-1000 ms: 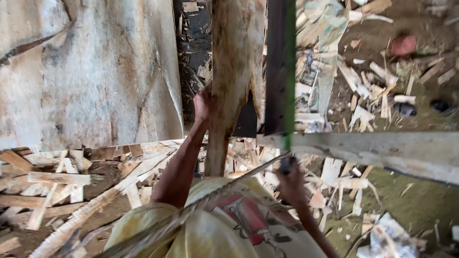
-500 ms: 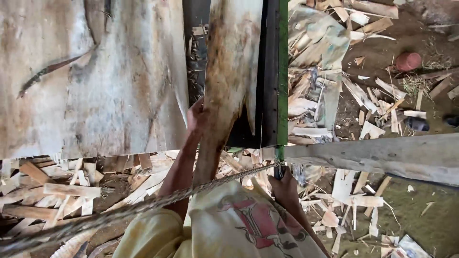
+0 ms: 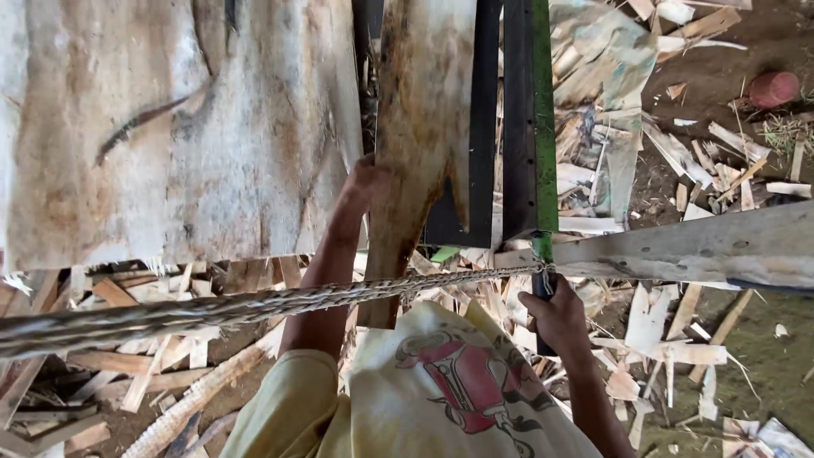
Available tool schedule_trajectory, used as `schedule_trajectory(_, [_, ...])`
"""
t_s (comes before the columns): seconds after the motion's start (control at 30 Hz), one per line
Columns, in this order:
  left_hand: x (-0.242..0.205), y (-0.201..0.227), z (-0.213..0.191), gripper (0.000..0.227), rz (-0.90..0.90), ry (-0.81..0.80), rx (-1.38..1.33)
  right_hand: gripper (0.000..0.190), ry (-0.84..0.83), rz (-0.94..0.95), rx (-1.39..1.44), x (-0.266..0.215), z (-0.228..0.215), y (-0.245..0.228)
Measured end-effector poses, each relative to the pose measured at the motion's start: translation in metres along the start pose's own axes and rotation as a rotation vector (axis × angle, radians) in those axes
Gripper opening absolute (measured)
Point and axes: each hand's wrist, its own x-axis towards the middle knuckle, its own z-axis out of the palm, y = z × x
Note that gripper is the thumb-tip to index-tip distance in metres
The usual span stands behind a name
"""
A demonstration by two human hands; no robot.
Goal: Chopping and peeling layers of wood sheets using a machete.
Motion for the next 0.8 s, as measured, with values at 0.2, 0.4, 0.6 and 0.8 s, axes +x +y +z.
schedule_trajectory(0.2, [-0.007, 0.004, -0.006, 0.05, -0.1, 0.104, 0.071, 0.042, 0.037, 0.004, -0.09, -0.009, -0.01, -0.017])
schedule_trajectory(0.4, [-0.019, -0.012, -0.027, 0.049, -0.106, 0.035, -0.07, 0.042, 0.019, 0.018, -0.074, 0.0, -0.005, -0.002])
schedule_trajectory(0.6, [-0.052, 0.031, -0.015, 0.078, 0.554, 0.014, 1.028, 0.04, 0.054, -0.093, -0.014, -0.004, -0.005, -0.004])
schedule_trajectory(0.8, [0.034, -0.023, -0.058, 0.035, -0.065, -0.032, 0.162, 0.037, 0.046, -0.05, -0.076, -0.009, -0.007, -0.012])
